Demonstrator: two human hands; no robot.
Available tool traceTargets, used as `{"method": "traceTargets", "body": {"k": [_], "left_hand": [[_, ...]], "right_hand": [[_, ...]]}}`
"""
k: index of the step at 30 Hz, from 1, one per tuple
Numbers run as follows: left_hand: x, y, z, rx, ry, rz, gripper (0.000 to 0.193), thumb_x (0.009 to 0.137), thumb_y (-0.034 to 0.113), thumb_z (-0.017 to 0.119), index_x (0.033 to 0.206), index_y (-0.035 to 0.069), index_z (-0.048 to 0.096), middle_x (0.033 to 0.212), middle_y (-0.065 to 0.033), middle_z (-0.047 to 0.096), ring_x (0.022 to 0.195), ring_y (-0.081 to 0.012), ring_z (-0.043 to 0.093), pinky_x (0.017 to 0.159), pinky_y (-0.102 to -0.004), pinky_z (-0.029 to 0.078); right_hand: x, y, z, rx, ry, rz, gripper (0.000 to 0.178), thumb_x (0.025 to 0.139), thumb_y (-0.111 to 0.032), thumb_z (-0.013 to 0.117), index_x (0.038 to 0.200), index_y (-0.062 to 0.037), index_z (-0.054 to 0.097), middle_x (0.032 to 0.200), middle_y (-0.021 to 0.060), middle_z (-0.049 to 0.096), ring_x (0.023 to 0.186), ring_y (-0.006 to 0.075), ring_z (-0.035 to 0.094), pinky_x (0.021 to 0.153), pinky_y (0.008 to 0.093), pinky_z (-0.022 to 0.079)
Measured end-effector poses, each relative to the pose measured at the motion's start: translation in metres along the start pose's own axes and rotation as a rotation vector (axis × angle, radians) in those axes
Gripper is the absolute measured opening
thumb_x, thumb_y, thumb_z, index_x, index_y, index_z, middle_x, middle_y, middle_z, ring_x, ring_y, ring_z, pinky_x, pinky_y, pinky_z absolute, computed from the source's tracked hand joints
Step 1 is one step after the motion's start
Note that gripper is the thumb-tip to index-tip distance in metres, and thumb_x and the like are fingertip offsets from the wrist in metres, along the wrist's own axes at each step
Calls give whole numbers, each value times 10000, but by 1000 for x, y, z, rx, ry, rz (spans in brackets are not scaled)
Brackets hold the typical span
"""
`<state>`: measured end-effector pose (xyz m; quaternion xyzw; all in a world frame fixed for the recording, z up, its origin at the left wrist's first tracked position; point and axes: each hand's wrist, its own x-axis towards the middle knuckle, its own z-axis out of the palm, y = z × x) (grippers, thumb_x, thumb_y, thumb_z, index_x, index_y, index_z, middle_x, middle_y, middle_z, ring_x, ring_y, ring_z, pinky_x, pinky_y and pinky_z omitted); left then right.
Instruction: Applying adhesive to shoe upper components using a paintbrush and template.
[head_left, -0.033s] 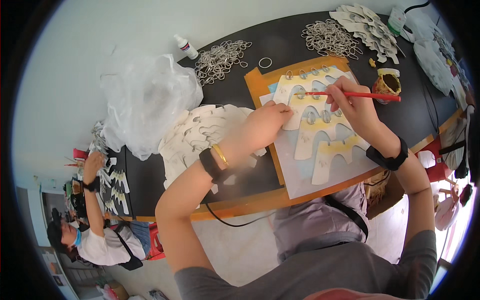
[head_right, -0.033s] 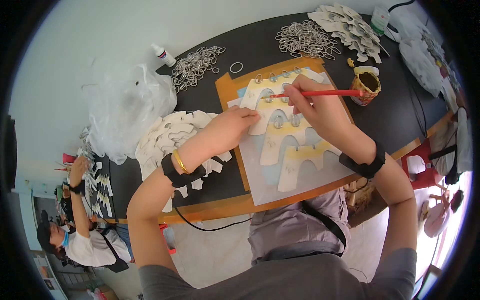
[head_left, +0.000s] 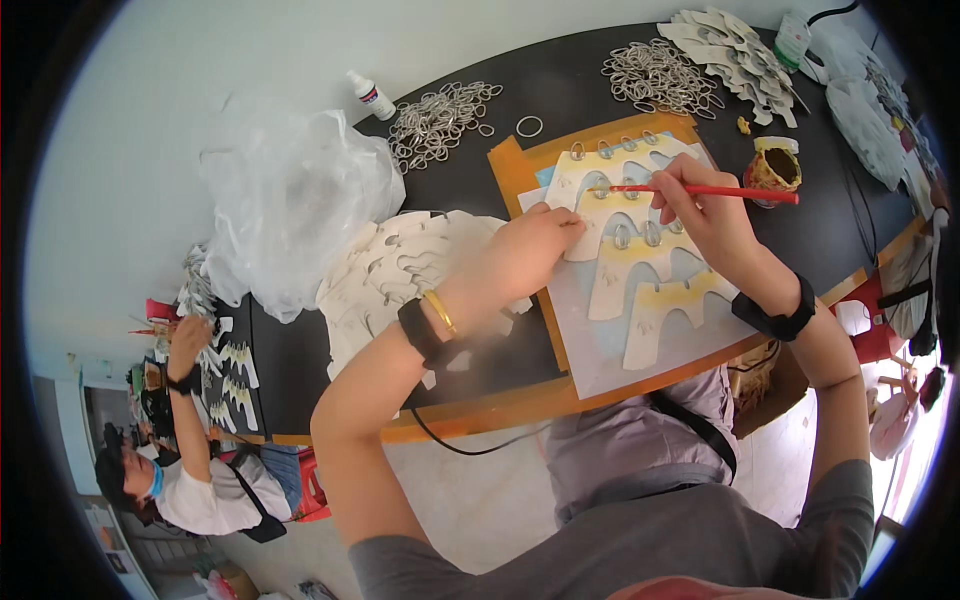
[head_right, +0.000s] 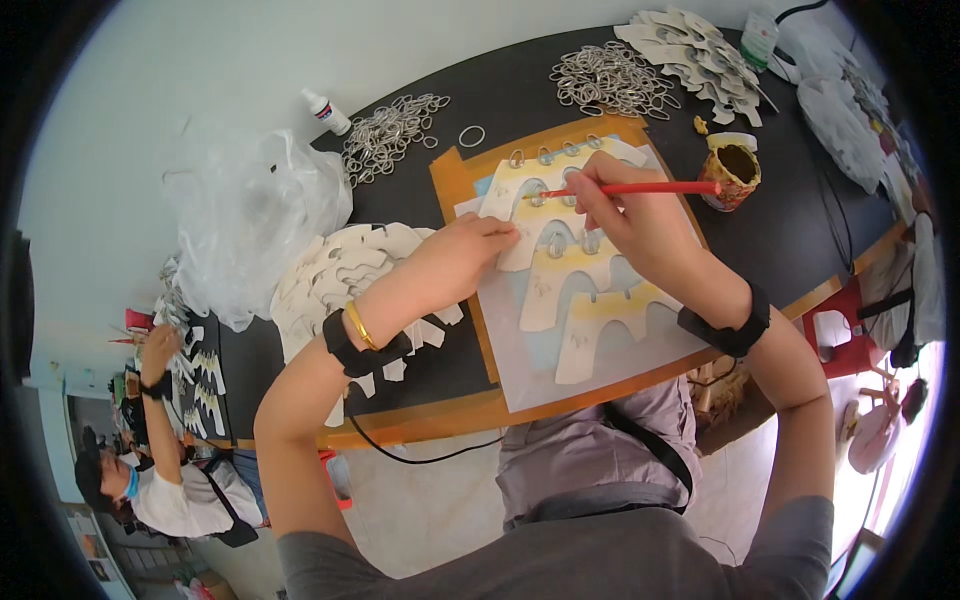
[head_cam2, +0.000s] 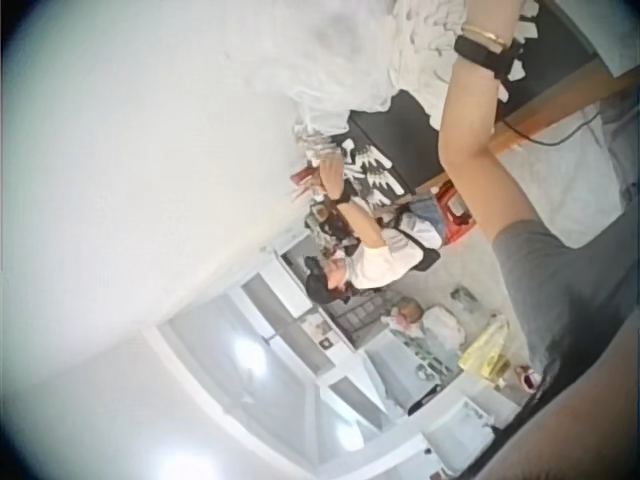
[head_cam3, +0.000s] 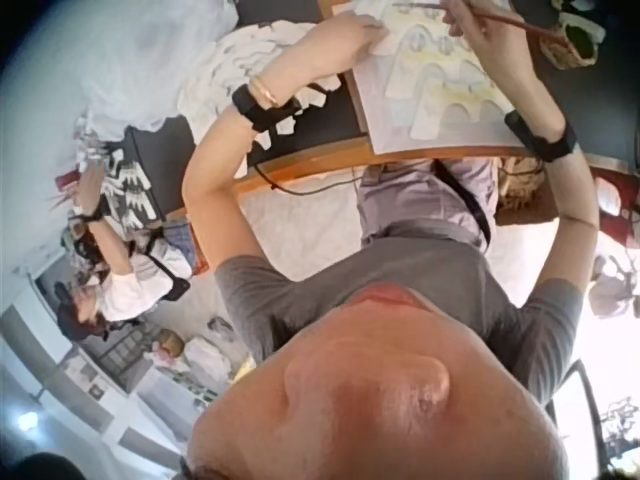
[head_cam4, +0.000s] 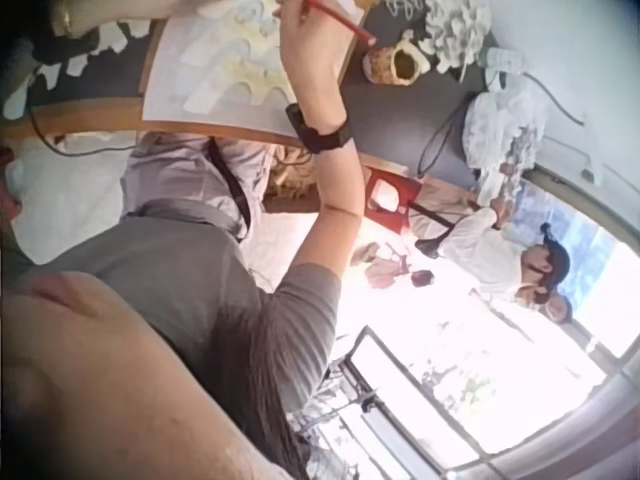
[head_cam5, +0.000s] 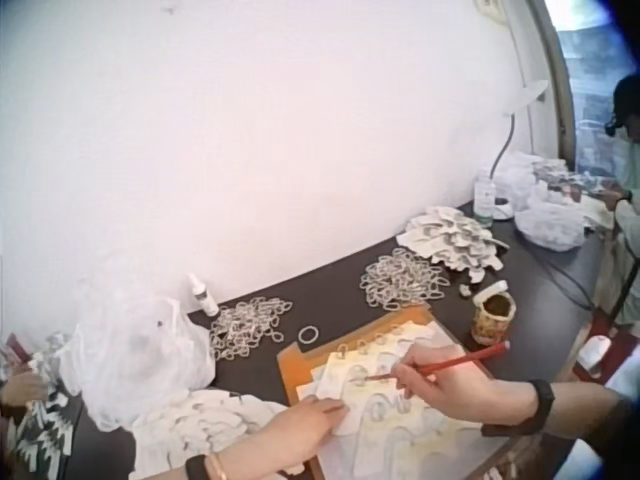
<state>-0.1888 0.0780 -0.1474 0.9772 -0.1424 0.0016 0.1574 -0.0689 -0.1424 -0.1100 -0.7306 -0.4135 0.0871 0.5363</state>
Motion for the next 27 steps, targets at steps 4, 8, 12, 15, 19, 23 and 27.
{"method": "traceTargets", "body": {"k": [4, 8, 12, 15, 19, 23, 27], "left_hand": [[-2, 2, -1, 1, -9, -12, 417, 750, -66, 545, 1158, 10, 596, 1184, -107, 579, 1030, -314, 541, 900, -364, 463], [-2, 2, -3, -4, -15, -25, 432, 744, -74, 546, 1165, 9, 593, 1182, -106, 578, 1013, -312, 543, 893, -356, 467], [-7, 3, 1, -24, 32, -6, 436, 738, -75, 549, 1164, 7, 594, 1172, -105, 583, 999, -311, 546, 885, -354, 469], [-3, 4, -1, -8, 39, 12, 432, 739, -75, 547, 1160, 11, 598, 1164, -103, 587, 996, -309, 548, 882, -354, 470], [-6, 4, -2, 5, 19, -22, 422, 743, -70, 545, 1154, 9, 600, 1170, -109, 586, 998, -310, 548, 885, -353, 470], [-1, 5, -2, 17, 20, -13, 424, 741, -68, 543, 1157, 1, 595, 1177, -116, 583, 1002, -312, 548, 886, -356, 470], [0, 7, -3, 7, 31, 5, 434, 745, -66, 534, 1170, 4, 590, 1178, -118, 582, 1009, -313, 546, 892, -362, 468]], "right_hand": [[1, -3, 3, -44, -41, -4, 173, 961, -91, 515, 833, 15, 560, 707, 36, 596, 606, 73, 574, 552, 207, 446], [1, 2, 7, -57, -54, -35, 196, 943, -142, 559, 815, 5, 541, 645, 40, 575, 580, 86, 584, 520, 227, 440], [-3, -7, 5, -28, -91, 59, 176, 951, -94, 533, 818, 20, 551, 697, 43, 595, 607, 80, 588, 555, 217, 456], [-1, -4, 5, -4, -57, 39, 186, 951, -105, 535, 815, 21, 552, 690, 43, 594, 603, 79, 588, 554, 219, 457], [0, -7, 10, -61, -122, 42, 205, 956, -114, 526, 804, 21, 556, 680, 34, 591, 591, 72, 580, 545, 218, 455], [-2, -4, 1, 6, -110, 102, 216, 957, -113, 521, 794, 24, 559, 679, 33, 592, 591, 70, 580, 543, 217, 457], [-7, -1, -12, 9, -86, 107, 229, 958, -122, 525, 792, 33, 559, 690, 41, 602, 595, 72, 584, 548, 215, 464]]}}
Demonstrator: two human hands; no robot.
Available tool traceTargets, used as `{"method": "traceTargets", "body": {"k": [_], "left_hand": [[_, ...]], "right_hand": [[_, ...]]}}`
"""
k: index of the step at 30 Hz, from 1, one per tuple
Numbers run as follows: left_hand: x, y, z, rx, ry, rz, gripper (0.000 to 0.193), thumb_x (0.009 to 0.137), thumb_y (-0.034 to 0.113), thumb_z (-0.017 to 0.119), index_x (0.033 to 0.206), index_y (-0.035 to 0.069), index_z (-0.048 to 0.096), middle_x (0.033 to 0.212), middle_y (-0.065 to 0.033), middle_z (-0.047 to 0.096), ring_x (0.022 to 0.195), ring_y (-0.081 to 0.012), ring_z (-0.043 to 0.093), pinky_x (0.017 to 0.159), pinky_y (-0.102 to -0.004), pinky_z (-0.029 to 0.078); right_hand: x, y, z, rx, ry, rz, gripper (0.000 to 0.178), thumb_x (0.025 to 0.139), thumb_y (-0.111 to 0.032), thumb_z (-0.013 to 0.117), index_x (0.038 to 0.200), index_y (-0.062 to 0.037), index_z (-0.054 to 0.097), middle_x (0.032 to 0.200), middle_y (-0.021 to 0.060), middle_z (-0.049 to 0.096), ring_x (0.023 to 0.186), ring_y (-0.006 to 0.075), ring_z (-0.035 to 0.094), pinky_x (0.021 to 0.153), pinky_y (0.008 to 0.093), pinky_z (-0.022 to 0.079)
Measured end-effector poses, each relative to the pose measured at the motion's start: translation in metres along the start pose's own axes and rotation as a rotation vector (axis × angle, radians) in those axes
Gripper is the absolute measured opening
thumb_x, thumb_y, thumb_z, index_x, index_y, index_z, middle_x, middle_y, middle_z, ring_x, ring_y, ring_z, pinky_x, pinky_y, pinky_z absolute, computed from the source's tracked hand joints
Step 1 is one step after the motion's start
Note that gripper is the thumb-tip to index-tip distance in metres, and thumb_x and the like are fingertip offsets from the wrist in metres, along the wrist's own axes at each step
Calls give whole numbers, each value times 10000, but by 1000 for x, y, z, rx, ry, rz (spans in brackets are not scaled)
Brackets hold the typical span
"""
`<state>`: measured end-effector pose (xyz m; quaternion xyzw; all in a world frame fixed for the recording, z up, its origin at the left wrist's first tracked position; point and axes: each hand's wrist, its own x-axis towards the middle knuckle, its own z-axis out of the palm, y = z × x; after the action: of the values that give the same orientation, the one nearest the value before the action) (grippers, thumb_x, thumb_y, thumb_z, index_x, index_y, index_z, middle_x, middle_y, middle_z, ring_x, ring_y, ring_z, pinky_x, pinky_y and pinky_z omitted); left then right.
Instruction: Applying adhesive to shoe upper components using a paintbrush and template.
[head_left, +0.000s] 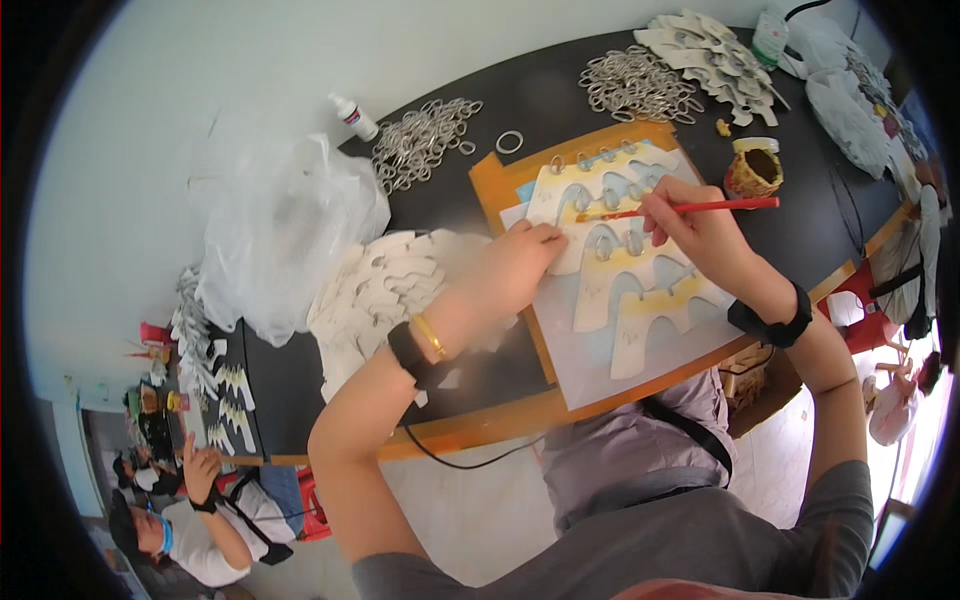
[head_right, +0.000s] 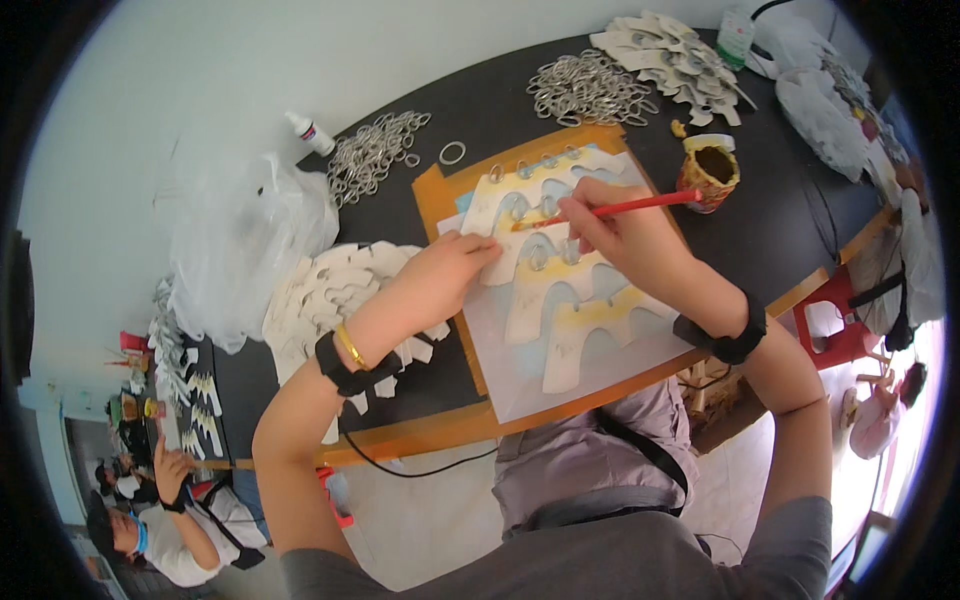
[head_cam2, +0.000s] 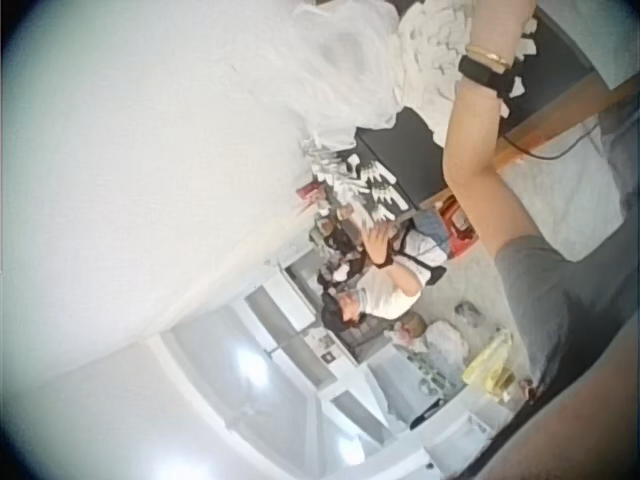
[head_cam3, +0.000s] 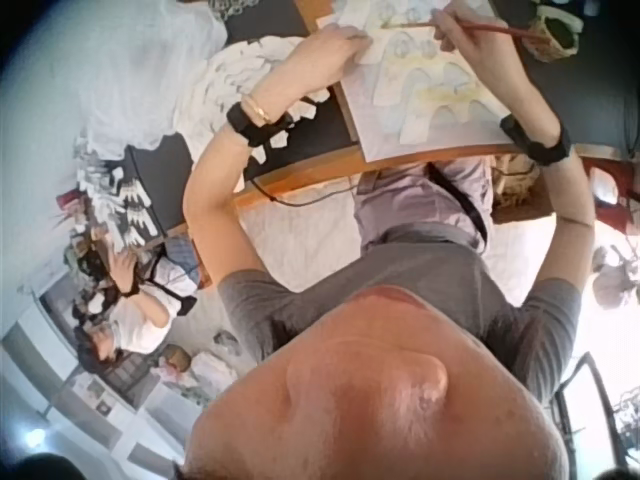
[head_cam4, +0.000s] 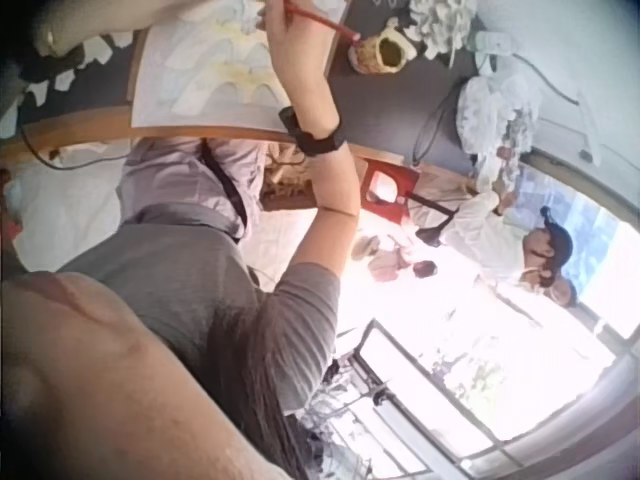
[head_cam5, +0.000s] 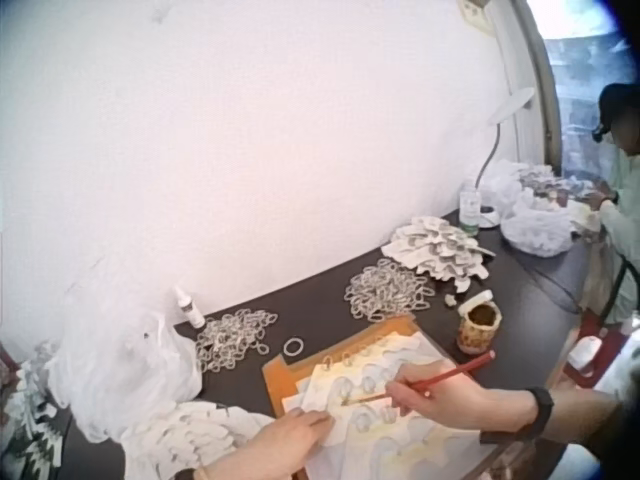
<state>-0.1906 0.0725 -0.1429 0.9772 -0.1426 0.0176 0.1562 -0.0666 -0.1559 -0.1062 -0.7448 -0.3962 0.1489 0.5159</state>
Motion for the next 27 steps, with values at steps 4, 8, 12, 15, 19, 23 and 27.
{"method": "traceTargets", "body": {"k": [4, 8, 12, 15, 19, 23, 27], "left_hand": [[1, 0, -2, 25, -46, 6, 451, 739, -59, 517, 1182, -1, 581, 1182, -132, 574, 1020, -323, 540, 902, -371, 462], [7, 19, -17, 71, -199, -94, 447, 756, -71, 503, 1191, 3, 576, 1177, -154, 573, 1027, -331, 539, 909, -386, 457], [5, 17, -22, 8, -158, -86, 406, 777, -58, 507, 1171, 16, 568, 1145, -159, 585, 1052, -348, 541, 907, -399, 454], [1, 1, -11, -82, -87, -98, 341, 797, -36, 523, 1128, 43, 539, 1075, -167, 599, 1038, -370, 550, 891, -424, 459], [-5, 9, -26, -162, 78, -94, 254, 832, -7, 534, 1081, 42, 542, 1201, -158, 521, 1028, -365, 561, 858, -414, 471], [-30, 67, -80, -214, 567, -32, 233, 803, -72, 526, 1002, 34, 584, 1132, -115, 521, 936, -312, 577, 750, -374, 472], [-125, 139, -125, -544, 1070, 498, 191, 796, 67, 614, 980, 115, 606, 1050, -58, 531, 962, -197, 517, 813, -349, 423]], "right_hand": [[-7, -3, -10, -14, 17, 23, 220, 959, -120, 522, 810, 37, 560, 702, 43, 608, 601, 76, 591, 557, 214, 473], [-21, -3, -29, 13, 102, -63, 194, 961, -146, 528, 858, 17, 550, 697, 42, 599, 619, 84, 600, 546, 234, 461], [-42, -6, -38, 199, 175, -61, 213, 973, -158, 509, 855, 13, 552, 691, 30, 591, 617, 88, 594, 543, 232, 460], [-61, 5, -39, 379, 337, -16, 272, 994, -232, 474, 846, -21, 561, 703, 32, 589, 597, 85, 559, 512, 218, 427], [-82, 38, -54, 592, 507, 11, 279, 996, -287, 463, 862, -58, 551, 659, 13, 527, 537, 67, 459, 486, 214, 358], [-95, 66, -64, 845, 614, 68, 247, 996, -280, 457, 874, -76, 524, 620, 2, 458, 498, 70, 368, 482, 222, 305], [-109, 72, -72, 834, 619, 38, 260, 995, -294, 451, 877, -80, 539, 650, 8, 507, 510, 78, 393, 482, 233, 316]]}}
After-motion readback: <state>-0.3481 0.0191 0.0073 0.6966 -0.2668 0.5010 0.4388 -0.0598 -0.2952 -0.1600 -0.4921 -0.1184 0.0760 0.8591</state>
